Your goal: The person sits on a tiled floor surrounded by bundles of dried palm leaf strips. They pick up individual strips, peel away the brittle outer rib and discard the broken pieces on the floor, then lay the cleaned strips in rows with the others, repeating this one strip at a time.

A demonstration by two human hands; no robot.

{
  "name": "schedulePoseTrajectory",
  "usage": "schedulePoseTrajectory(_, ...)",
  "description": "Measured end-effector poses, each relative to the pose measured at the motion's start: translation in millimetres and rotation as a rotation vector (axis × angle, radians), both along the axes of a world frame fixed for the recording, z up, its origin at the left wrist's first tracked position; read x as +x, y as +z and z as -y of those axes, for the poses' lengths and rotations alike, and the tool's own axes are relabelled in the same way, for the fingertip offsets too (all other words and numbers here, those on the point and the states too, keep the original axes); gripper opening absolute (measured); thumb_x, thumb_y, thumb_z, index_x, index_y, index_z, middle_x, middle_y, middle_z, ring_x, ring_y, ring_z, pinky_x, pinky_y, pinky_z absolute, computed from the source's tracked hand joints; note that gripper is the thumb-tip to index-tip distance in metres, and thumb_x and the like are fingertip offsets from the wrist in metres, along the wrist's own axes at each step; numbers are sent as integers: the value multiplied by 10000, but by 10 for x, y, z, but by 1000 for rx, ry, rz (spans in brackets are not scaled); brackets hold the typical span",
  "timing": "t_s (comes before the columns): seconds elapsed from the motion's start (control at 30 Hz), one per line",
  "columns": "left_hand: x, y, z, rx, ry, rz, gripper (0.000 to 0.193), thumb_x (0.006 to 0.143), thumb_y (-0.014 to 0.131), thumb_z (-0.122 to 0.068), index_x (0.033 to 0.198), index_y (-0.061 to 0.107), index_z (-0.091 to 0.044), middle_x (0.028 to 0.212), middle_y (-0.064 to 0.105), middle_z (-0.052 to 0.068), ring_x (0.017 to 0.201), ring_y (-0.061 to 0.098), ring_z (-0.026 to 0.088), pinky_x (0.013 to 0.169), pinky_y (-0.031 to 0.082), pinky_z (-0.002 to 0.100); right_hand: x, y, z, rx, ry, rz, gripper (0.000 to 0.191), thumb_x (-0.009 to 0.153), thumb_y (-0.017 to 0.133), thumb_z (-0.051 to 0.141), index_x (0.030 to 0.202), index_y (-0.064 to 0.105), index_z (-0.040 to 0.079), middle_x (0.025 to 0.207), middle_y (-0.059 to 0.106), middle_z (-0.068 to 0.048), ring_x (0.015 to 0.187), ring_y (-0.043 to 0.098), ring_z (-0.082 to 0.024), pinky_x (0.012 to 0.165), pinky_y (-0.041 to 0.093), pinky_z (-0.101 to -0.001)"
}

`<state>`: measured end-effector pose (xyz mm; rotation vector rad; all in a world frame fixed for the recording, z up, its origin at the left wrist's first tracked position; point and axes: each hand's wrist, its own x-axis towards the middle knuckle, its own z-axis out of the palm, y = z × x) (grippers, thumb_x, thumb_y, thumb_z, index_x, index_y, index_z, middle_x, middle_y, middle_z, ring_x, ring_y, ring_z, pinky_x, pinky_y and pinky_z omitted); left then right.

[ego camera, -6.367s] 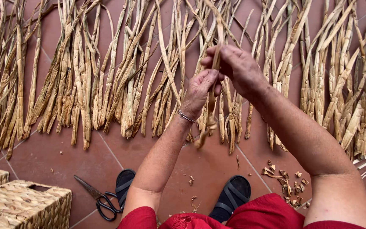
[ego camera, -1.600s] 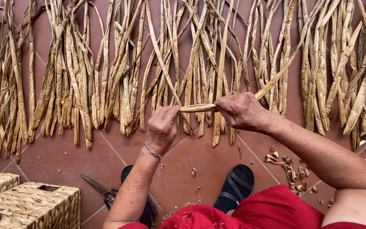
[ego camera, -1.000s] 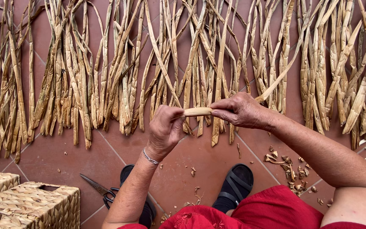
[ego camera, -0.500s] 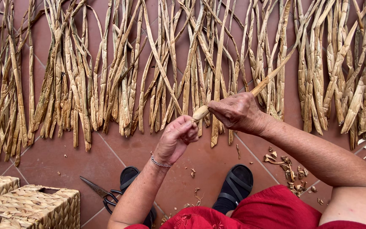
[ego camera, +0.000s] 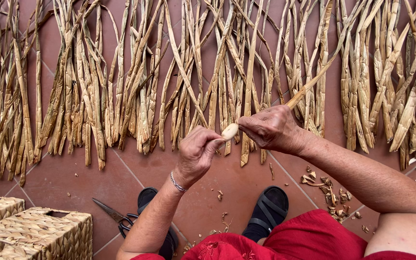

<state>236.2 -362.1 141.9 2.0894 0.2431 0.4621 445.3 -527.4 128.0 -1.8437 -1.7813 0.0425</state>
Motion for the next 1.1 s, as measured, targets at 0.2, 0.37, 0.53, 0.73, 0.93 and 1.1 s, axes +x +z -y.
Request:
schedulePoseTrajectory(0.2, 7, -90, 148, -869, -51, -104, 202, 979, 747, -151, 1070, 645, -2, 1146, 693, 77, 970, 689, 85, 870, 600, 259, -7, 134, -11, 219, 48, 15, 161, 980, 714, 218, 1082, 692, 96, 650, 671, -4, 525, 645, -125, 469, 539, -298)
schedulePoseTrajectory(0.37, 67, 79, 237, -500, -54, -38, 500, 913, 780, -160, 1338, 559, -17, 1239, 688, 111, 1116, 704, 157, 952, 600, 303, -53, 229, -46, 151, 72, 39, 159, 929, 747, 185, 1026, 694, 72, 535, 576, 16, 468, 617, -130, 408, 505, -320)
schedulePoseTrajectory(0.53, 134, 169, 354, -120, 18, 89, 487, 953, 777, -127, 1388, 591, -13, 1298, 686, 150, 1174, 708, 240, 997, 595, 330, -75, 345, -82, 152, 46, 62, 156, 873, 756, 166, 971, 685, 67, 532, 557, -3, 471, 614, -158, 422, 484, -348)
schedulePoseTrajectory(0.73, 199, 180, 409, 3, 91, 165, 392, 973, 746, -83, 1335, 609, -15, 1190, 707, 139, 1080, 717, 246, 935, 597, 328, -95, 449, -119, 163, 44, 30, 117, 900, 740, 141, 938, 662, 62, 559, 559, -6, 495, 623, -170, 437, 486, -349)
schedulePoseTrajectory(0.93, 207, 133, 367, -10, 147, 157, 201, 991, 725, -54, 1182, 672, -19, 985, 736, 83, 869, 723, 173, 761, 587, 285, -123, 386, -118, 170, 75, -1, 150, 932, 739, 189, 896, 656, 69, 536, 553, -3, 488, 624, -167, 433, 498, -343)
schedulePoseTrajectory(1.1, 194, -25, 340, -235, 201, 113, 121, 1018, 703, -124, 1098, 686, -35, 932, 756, 41, 801, 720, 95, 685, 591, 226, -161, 204, -157, 181, 89, 23, 162, 973, 752, 225, 987, 712, 69, 569, 606, 19, 451, 598, -108, 397, 493, -299)
